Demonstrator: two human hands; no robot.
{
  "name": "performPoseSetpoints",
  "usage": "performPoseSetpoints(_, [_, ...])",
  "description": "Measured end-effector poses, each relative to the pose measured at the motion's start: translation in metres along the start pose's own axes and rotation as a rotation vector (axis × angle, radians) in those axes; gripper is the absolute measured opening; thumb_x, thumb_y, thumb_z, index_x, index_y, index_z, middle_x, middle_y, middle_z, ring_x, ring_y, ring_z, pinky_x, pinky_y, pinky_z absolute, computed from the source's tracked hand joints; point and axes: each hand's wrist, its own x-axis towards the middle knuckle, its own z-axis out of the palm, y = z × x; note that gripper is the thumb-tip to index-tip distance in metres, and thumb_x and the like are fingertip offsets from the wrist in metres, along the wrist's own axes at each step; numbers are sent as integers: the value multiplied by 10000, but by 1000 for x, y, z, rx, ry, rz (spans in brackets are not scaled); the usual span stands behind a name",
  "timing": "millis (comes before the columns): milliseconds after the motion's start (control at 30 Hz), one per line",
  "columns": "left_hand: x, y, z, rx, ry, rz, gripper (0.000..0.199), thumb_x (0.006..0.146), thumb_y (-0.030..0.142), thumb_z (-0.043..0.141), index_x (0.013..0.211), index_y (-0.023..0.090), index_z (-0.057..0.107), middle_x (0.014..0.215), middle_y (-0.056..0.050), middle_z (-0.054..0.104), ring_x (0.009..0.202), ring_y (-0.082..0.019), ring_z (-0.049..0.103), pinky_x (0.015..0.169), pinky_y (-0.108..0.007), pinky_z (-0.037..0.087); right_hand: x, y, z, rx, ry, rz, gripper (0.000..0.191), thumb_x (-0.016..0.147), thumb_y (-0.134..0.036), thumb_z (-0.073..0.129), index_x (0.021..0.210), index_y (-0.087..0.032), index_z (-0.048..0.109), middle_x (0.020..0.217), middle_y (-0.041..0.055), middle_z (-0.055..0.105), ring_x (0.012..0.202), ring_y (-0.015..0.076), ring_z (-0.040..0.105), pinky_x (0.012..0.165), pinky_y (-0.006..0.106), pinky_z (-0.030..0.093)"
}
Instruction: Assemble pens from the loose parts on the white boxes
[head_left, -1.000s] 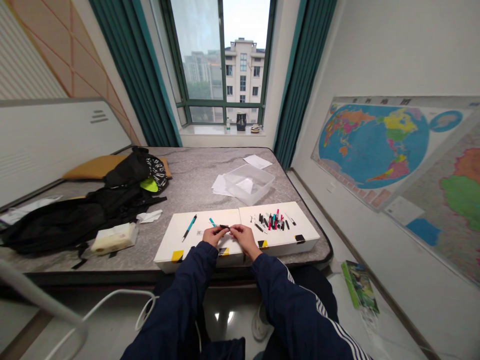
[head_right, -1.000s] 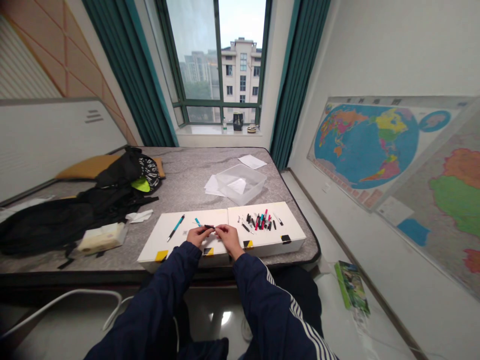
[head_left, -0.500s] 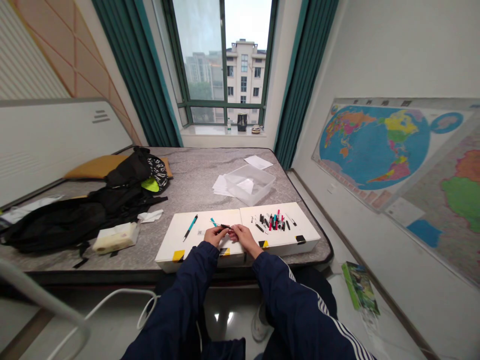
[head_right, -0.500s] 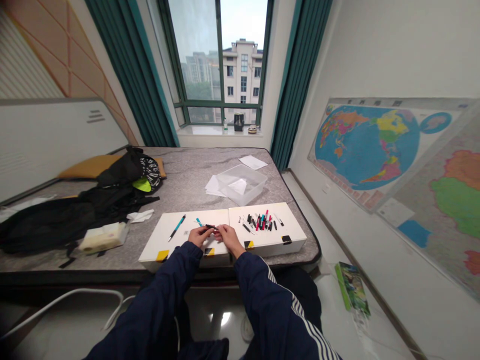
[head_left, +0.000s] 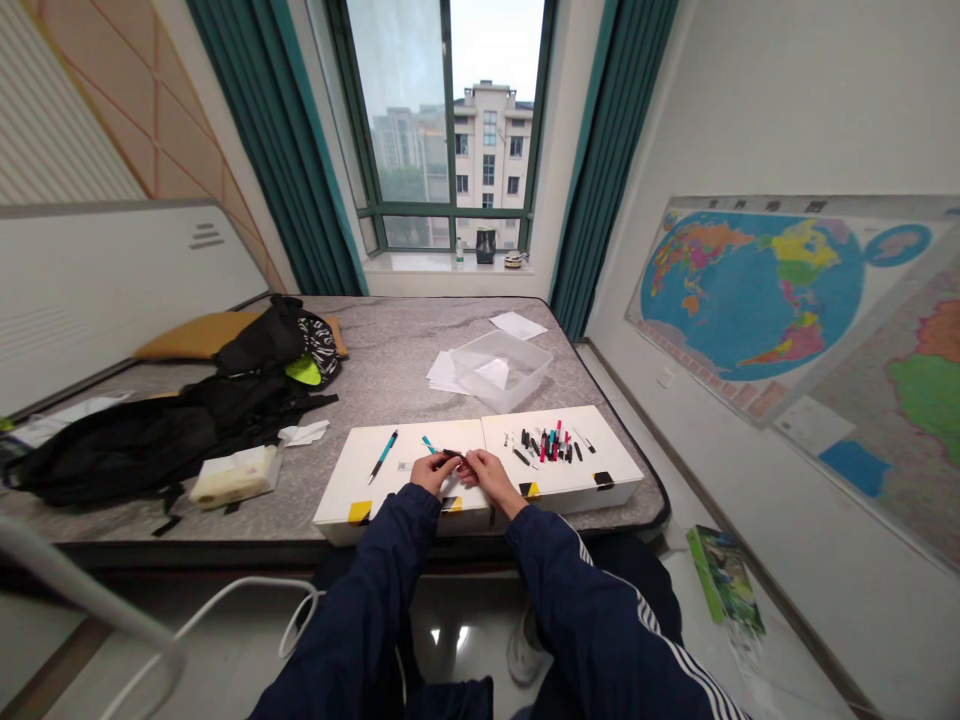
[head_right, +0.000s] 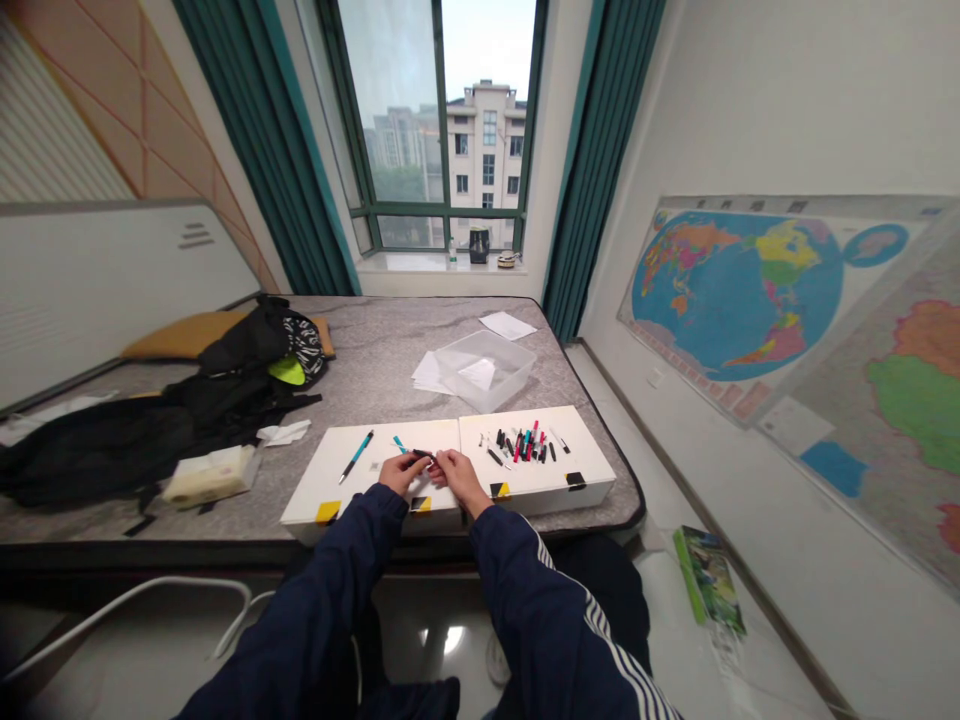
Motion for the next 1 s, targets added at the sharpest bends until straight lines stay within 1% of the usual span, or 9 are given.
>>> performPoseSetpoints(100, [0, 0, 0, 3, 3, -5, 414, 682, 501, 708, 850, 127, 766, 713, -74, 718, 693, -201, 636, 700, -322, 498, -2, 0, 0, -18, 1, -50, 421, 692, -545, 712, 818, -167, 576, 728, 32, 669, 629, 134, 625, 590, 250, 502])
performPoseSetpoints(200, [-1, 1, 0, 2, -5, 10, 412, 692, 498, 699, 858, 127, 763, 738, -73, 722, 698, -196, 630, 705, -319, 493, -1, 1, 1, -69, 2, -54, 426, 740, -574, 649, 777, -155, 582, 685, 26, 651, 588, 117, 603, 578, 246, 496])
performPoseSetpoints(333, [-1, 2, 0, -12, -9, 9, 422, 689, 506, 700, 867, 129, 761, 734, -64, 720, 656, -177, 616, 683, -304, 488, -1, 1, 4, -108, -1, -31, 460, 784, -610, 566, 764, -151, 570, 672, 27, 635, 550, 107, 584, 541, 239, 485])
performPoseSetpoints(467, [-1, 3, 1, -28, 11, 1, 452, 670, 519, 709, 886, 126, 759, 708, -58, 710, 636, -170, 608, 667, -302, 492, -3, 1, 5, -110, 7, -59, 393, 740, -546, 656, 813, -184, 521, 689, 5, 632, 570, 117, 591, 537, 240, 491])
performPoseSetpoints(533, [-1, 4, 1, -23, 9, 7, 443, 671, 526, 705, 857, 128, 758, 681, -48, 697, 628, -166, 602, 657, -297, 490, -5, 1, 6, -124, -3, -78, 369, 749, -528, 654, 810, -195, 506, 690, -3, 628, 573, 117, 586, 539, 238, 490])
performPoseSetpoints(667, [-2, 7, 0, 1, 32, 0, 420, 678, 532, 692, 789, 131, 744, 589, -16, 639, 568, -149, 568, 599, -279, 471, -6, 1, 6, -182, -35, -96, 364, 805, -555, 578, 786, -195, 524, 669, -10, 607, 566, 113, 569, 535, 231, 486])
performPoseSetpoints(867, [-3, 10, 1, 5, 25, 22, 379, 688, 506, 690, 764, 137, 727, 599, -11, 637, 587, -145, 571, 624, -273, 466, -6, 1, 7, -206, -43, -71, 404, 809, -589, 556, 754, -190, 525, 635, -13, 589, 535, 107, 550, 514, 223, 477])
performPoseSetpoints(933, [-3, 11, 1, -7, 54, 8, 387, 676, 521, 691, 738, 140, 716, 588, -9, 630, 574, -140, 563, 606, -265, 460, -6, 1, 7, -226, -34, -77, 379, 816, -565, 555, 759, -190, 532, 644, -10, 596, 533, 108, 552, 511, 225, 480])
performPoseSetpoints(1000, [-3, 13, 1, -38, 109, -31, 407, 665, 538, 690, 740, 139, 710, 589, -14, 629, 548, -133, 547, 565, -255, 445, -7, 2, 7, -247, -17, -106, 321, 817, -511, 572, 786, -193, 543, 651, -13, 598, 532, 109, 554, 515, 228, 487])
